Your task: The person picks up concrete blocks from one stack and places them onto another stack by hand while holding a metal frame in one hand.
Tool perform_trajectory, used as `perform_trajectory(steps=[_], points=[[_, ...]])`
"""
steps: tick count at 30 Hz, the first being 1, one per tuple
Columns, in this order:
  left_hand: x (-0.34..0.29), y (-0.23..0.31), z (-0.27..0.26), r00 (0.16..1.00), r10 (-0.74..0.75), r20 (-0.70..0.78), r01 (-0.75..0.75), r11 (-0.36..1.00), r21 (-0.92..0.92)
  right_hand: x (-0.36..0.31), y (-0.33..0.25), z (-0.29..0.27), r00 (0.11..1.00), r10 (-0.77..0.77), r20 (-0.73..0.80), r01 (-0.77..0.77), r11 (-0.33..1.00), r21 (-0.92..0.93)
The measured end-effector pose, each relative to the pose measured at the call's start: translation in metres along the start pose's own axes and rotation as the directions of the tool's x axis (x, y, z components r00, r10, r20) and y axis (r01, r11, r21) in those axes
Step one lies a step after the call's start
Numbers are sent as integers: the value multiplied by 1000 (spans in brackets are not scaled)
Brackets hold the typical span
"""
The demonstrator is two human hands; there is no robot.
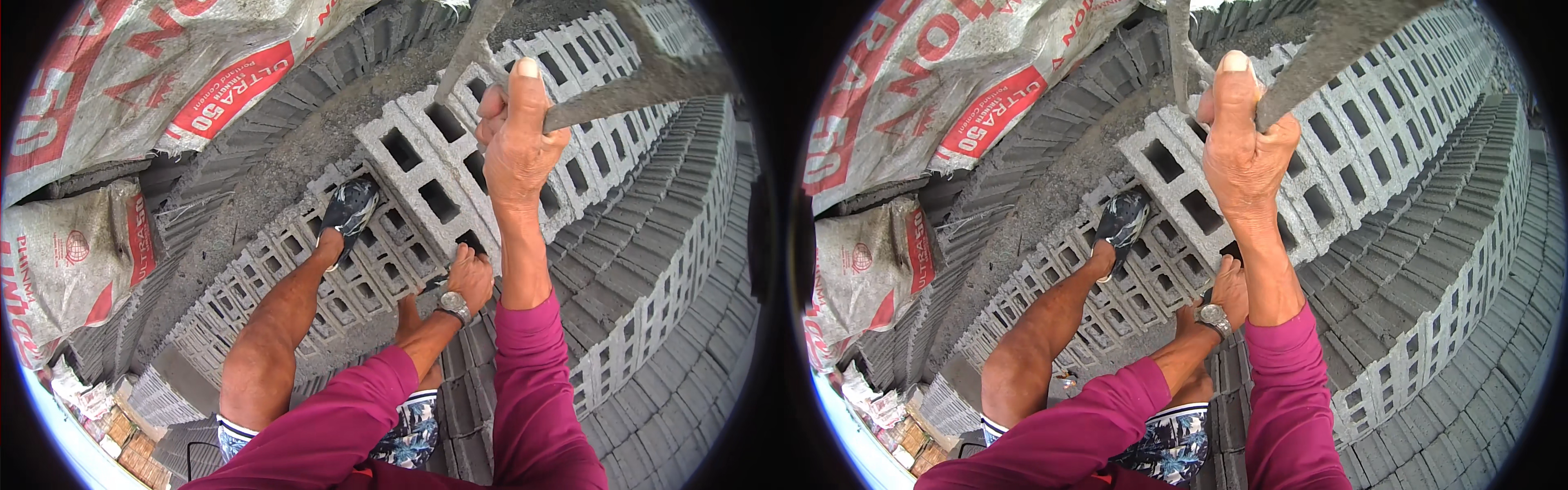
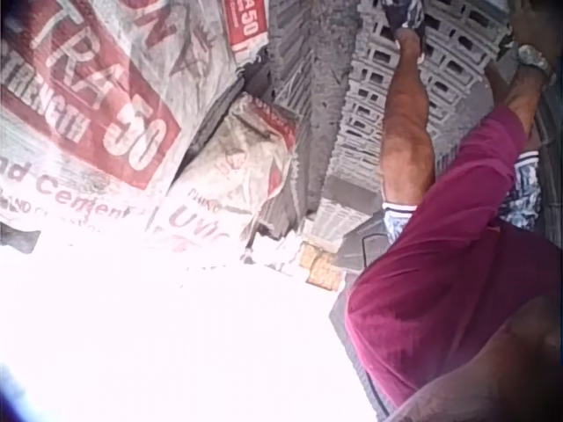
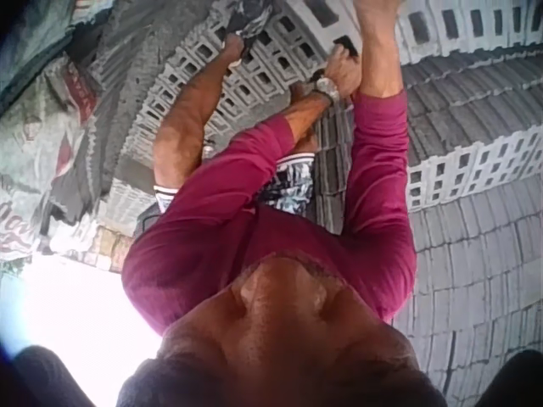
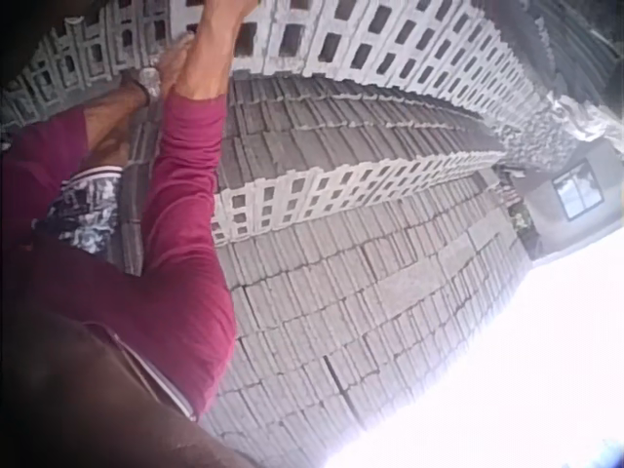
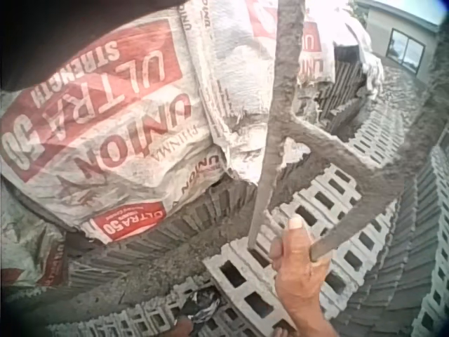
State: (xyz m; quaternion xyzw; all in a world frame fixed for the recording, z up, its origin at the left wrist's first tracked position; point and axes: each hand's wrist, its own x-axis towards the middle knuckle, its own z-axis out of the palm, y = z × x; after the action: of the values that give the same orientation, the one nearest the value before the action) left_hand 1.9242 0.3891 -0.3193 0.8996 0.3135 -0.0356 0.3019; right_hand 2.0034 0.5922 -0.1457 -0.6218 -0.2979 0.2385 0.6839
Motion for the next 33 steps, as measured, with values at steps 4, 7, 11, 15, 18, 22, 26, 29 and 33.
perform_trajectory(steps=[4, 7, 11, 15, 18, 22, 26, 29, 33], points=[[-2, -2, 20, 966, -34, -258, -31, 969, -245, -19, 56, 13, 994, 18, 106, 2, 984, -180], [19, 9, 17, 902, -24, -432, -139, 930, -341, -12, 116, -17, 994, 107, 35, -86, 920, -382], [6, 8, 3, 974, 28, -223, -57, 991, -123, -9, 95, -16, 983, 177, -50, -184, 944, -275], [8, 7, -19, 997, -4, 80, -1, 998, 62, -3, 29, -33, 984, 177, -13, -177, 980, -86], [9, 11, -23, 991, -43, 130, 33, 996, 79, -11, -4, -72, 978, 200, -63, -208, 959, -193], [8, 11, -17, 999, -17, 46, 15, 999, 40, -54, -14, -127, 942, 271, -199, -298, 947, -117], [10, 10, -20, 995, -23, 100, 18, 998, 56, -70, -47, -146, 932, 265, -248, -288, 956, -62], [7, 8, -23, 991, -35, 130, 26, 997, 72, -82, -56, -148, 914, 251, -319, -272, 962, -22], [16, 23, -22, 999, 19, 32, -20, 999, 25, -139, 57, -206, 962, 189, -197, -263, 836, -481]])
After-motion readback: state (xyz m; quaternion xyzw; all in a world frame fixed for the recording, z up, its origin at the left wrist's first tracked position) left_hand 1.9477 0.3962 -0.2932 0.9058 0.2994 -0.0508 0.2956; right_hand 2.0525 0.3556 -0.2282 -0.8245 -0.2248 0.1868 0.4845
